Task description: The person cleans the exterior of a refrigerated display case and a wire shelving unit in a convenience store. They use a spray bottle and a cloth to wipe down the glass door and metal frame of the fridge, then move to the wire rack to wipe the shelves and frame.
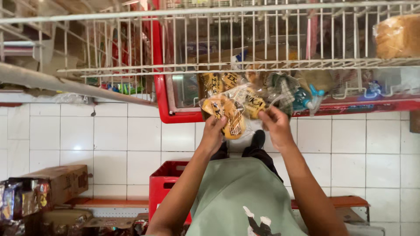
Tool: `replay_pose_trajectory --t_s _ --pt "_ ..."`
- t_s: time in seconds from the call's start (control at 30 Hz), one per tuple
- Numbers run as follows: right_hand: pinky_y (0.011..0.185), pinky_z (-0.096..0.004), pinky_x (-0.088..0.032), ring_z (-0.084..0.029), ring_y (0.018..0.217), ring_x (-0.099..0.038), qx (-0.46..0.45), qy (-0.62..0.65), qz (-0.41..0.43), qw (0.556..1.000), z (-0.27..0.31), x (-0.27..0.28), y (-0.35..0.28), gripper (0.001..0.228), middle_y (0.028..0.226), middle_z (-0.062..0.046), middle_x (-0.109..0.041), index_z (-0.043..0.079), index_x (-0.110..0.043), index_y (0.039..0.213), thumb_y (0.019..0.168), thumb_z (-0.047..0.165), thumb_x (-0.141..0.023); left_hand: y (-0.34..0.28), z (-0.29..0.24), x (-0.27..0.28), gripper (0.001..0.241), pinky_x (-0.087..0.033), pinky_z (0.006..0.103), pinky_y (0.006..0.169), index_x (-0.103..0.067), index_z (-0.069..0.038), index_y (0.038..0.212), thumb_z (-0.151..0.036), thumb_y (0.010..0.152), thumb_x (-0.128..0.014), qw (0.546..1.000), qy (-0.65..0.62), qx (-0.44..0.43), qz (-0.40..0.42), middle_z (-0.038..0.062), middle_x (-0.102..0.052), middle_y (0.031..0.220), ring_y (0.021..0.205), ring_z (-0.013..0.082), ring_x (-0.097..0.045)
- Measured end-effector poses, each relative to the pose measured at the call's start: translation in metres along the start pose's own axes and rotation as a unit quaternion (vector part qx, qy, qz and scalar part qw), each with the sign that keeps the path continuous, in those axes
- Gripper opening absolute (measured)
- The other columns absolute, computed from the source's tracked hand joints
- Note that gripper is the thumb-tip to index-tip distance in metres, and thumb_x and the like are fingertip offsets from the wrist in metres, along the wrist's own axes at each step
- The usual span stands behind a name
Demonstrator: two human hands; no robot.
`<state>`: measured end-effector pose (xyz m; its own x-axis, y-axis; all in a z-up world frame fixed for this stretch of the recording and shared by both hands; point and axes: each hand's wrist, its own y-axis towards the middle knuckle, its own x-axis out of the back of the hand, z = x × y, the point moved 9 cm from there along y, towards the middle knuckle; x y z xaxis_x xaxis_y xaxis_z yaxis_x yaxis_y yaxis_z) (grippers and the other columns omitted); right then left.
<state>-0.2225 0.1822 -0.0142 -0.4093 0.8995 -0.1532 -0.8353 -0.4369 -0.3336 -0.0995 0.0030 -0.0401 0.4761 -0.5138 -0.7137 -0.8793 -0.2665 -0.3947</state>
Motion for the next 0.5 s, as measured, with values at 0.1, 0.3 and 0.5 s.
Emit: replay_pose_trajectory --t_s 0.1,0.3,0.5 --pt "0.055 -0.025 -0.045 -0.007 0.063 -0.054 -0.025 -0.07 0.042 0.996 -0.014 -0.004 -0.022 0.025 0.077 0.0 -0.061 0.0 -0.069 0.105 0.098 0.024 -0.072 0.011 -0.001 -0.018 0.035 -0.056 0.034 0.093 -0.06 0.001 0.126 -0.017 0.098 -0.072 0.998 0.047 -0.021 0.022 0.009 -0.069 0.117 0.106 0.0167 -0.067" --pt "0.067 -0.03 -0.054 -0.017 0.072 -0.065 0.163 -0.334 -0.179 0.911 0.041 0.053 -0.018 0.03 0.128 -0.009 -0.059 0.006 -0.075 0.117 0.099 0.028 -0.067 0.02 -0.006 -0.025 0.029 -0.048 0.0293 0.072 -0.066 0.003 0.117 -0.018 0.099 -0.074 0.99 0.129 -0.051 -0.023 0.005 -0.07 0.102 0.087 0.0117 -0.062" --pt "0.093 -0.047 -0.054 -0.035 0.101 -0.067 0.208 -0.592 -0.156 0.763 0.059 0.033 0.014 0.019 0.119 -0.012 -0.072 0.011 -0.077 0.117 0.102 0.021 -0.07 0.01 -0.008 -0.051 0.03 -0.053 0.0278 0.081 -0.069 0.003 0.117 -0.021 0.098 -0.073 0.961 0.267 -0.075 -0.001 0.005 -0.074 0.103 0.09 0.0095 -0.065"
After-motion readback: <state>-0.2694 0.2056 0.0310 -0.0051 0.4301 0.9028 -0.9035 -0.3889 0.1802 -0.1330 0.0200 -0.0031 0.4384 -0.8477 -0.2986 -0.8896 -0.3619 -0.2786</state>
